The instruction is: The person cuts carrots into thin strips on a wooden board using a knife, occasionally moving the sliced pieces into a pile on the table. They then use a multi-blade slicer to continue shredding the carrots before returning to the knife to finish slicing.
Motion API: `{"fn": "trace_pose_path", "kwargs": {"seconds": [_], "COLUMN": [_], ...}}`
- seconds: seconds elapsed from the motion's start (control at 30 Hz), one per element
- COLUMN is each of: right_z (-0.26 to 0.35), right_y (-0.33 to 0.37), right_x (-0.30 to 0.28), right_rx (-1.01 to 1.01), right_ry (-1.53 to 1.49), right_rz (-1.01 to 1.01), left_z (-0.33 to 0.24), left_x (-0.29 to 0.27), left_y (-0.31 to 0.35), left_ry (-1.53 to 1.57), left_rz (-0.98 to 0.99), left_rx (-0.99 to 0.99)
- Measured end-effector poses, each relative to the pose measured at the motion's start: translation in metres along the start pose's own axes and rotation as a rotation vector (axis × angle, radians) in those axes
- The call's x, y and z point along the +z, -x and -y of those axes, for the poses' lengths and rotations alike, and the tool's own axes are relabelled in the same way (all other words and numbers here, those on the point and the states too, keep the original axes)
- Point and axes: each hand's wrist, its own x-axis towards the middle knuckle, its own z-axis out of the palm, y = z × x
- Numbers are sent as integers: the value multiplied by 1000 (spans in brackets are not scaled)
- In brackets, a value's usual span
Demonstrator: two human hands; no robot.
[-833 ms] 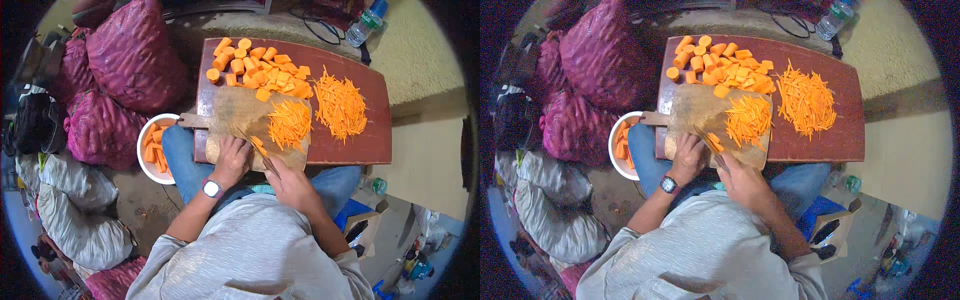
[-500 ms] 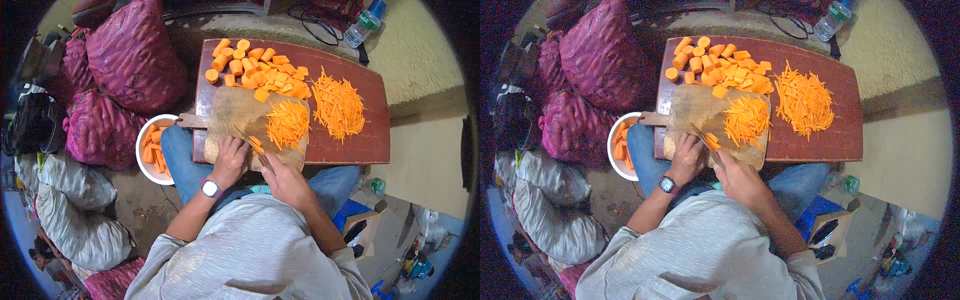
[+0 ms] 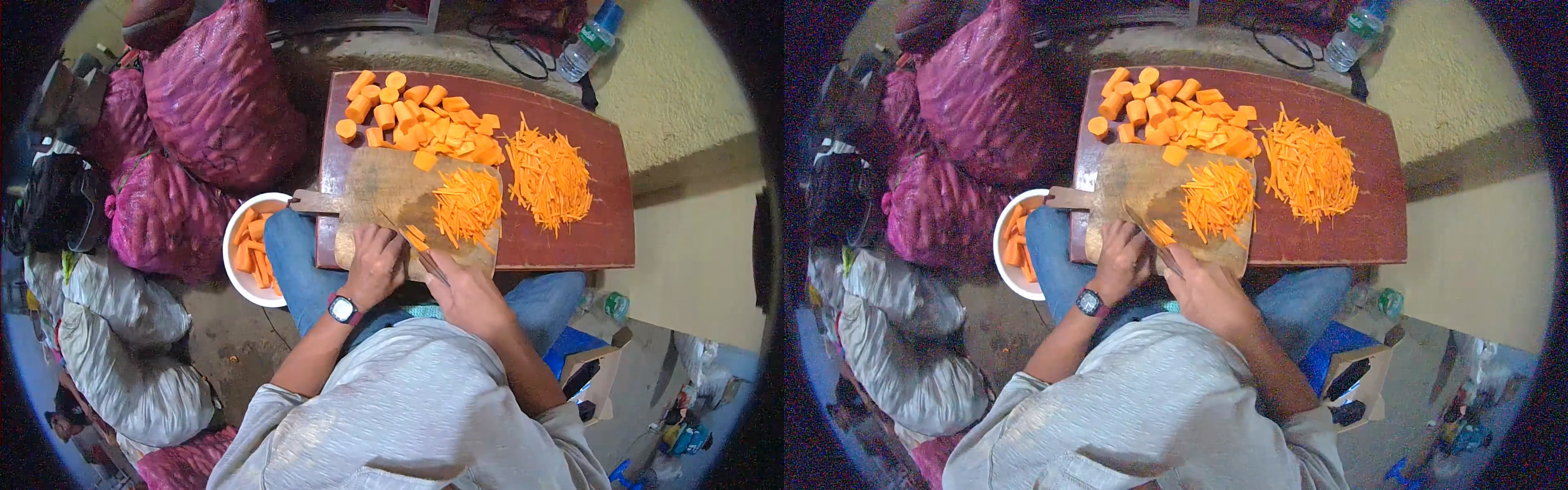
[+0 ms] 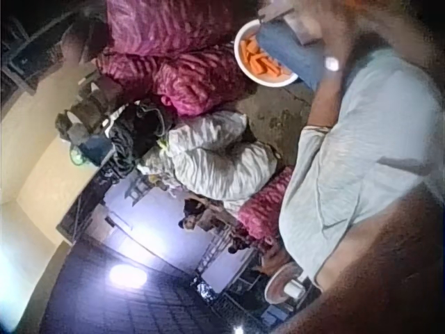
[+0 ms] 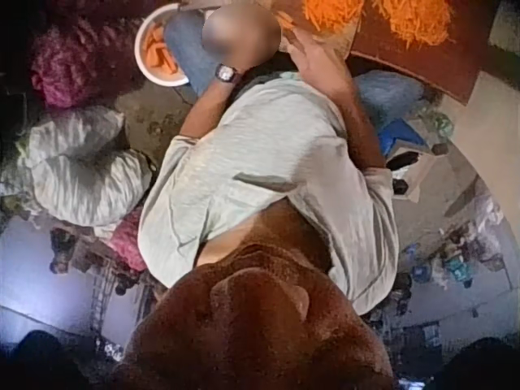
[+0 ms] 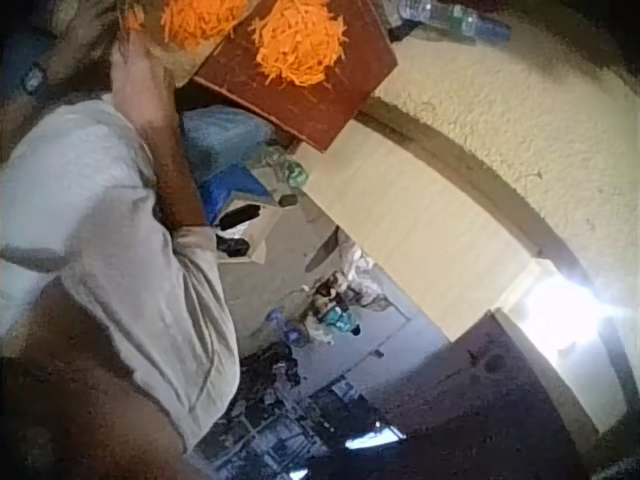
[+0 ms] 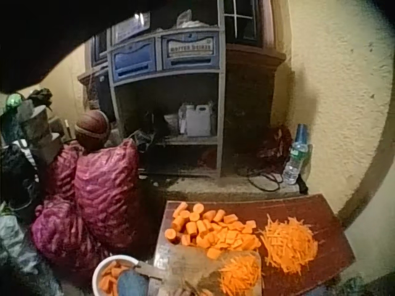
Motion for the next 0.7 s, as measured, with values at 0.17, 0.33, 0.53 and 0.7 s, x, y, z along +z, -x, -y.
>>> {"fn": "trace_pose_path", "kwargs": {"seconds": [0.17, 0.33, 0.53, 0.7], "right_z": [-3, -11, -27, -41], "right_y": [15, 20, 22, 22], "right_x": [-13, 1, -12, -31], "right_rx": [-1, -17, -46, -20], "right_ry": [-185, -283, -209, -196], "right_rz": [-151, -101, -146, -244], "left_z": [1, 0, 13, 45], "left_x": [4, -5, -15, 0], "left_y": [-2, -9, -23, -68], "left_ry": [22, 178, 246, 129], "left_rz": [-11, -20, -20, 58], "left_rx": [-92, -164, -282, -188]}}
